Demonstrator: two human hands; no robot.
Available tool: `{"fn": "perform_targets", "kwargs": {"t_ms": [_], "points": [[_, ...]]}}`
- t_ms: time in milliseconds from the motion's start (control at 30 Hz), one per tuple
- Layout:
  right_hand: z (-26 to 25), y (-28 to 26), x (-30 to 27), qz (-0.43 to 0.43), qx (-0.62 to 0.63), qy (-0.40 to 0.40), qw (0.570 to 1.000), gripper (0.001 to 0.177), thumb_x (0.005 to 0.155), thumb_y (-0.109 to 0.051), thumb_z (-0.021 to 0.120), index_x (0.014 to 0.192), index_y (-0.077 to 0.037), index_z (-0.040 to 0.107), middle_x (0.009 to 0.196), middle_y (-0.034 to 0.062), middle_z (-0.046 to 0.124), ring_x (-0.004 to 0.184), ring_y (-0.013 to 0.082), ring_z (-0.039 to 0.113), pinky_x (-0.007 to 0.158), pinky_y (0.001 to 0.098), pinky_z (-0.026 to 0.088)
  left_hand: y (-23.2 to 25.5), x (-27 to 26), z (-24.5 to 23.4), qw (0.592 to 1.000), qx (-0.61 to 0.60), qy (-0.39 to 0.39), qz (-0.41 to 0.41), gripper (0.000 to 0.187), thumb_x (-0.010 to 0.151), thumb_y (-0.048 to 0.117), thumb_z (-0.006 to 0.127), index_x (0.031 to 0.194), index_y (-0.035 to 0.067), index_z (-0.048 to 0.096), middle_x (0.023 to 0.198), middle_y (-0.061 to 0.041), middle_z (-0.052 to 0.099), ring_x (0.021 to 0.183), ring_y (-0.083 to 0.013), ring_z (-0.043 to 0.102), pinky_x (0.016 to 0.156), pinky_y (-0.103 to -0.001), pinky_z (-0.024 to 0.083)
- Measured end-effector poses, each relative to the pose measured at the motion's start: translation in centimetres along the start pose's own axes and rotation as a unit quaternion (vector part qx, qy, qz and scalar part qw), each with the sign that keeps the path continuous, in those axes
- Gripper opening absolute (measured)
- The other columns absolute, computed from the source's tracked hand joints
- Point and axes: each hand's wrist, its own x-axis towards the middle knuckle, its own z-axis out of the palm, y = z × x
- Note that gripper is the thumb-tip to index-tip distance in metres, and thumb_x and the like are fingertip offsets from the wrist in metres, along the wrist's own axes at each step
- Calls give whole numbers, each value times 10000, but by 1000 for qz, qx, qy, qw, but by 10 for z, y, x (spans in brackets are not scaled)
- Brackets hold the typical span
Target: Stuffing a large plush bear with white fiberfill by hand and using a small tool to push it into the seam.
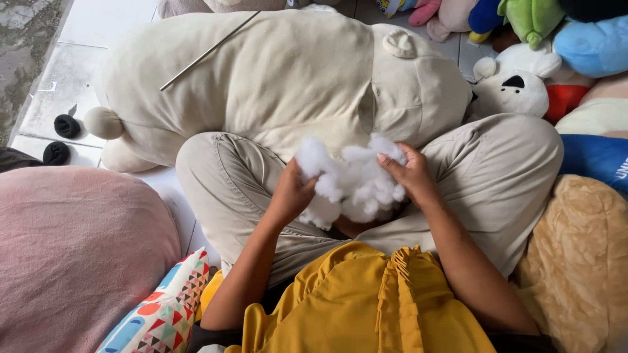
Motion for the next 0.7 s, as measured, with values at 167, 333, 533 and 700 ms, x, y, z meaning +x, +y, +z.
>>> {"fn": "perform_targets", "kwargs": {"t_ms": [167,333,533,700], "points": [[16,-39,-22,4,-58,-52,997,257,877,-305,859,984,-95,757,731,32,670,672,116,598,603,292,509,6,-7,2,999,13,-46,-5,493,987,251,660,1280,-78,438,1225,-405,604,1186,-570,594,959,-662,507],[26,-47,-27,49,-71,-138,987,262,872,-319,819,1027,-112,780,792,21,705,752,136,623,685,313,527,31,-15,9,993,0,-105,53,550,1029,435,503,1342,-7,411,1250,-414,573,1152,-632,563,939,-710,498],[24,-7,-11,62,-132,-165,975,307,925,-233,725,1182,-69,763,966,136,770,914,230,671,832,429,538,-45,17,47,953,220,-178,105,589,959,319,631,1469,83,455,1429,-247,502,1259,-479,577,1034,-572,503],[25,-30,-22,44,-52,-150,986,257,950,-254,736,1148,-92,758,943,33,751,846,120,644,778,304,547,-52,24,49,956,234,-128,120,492,809,139,743,1265,-7,630,1192,-257,639,993,-444,705,896,-490,567]]}}
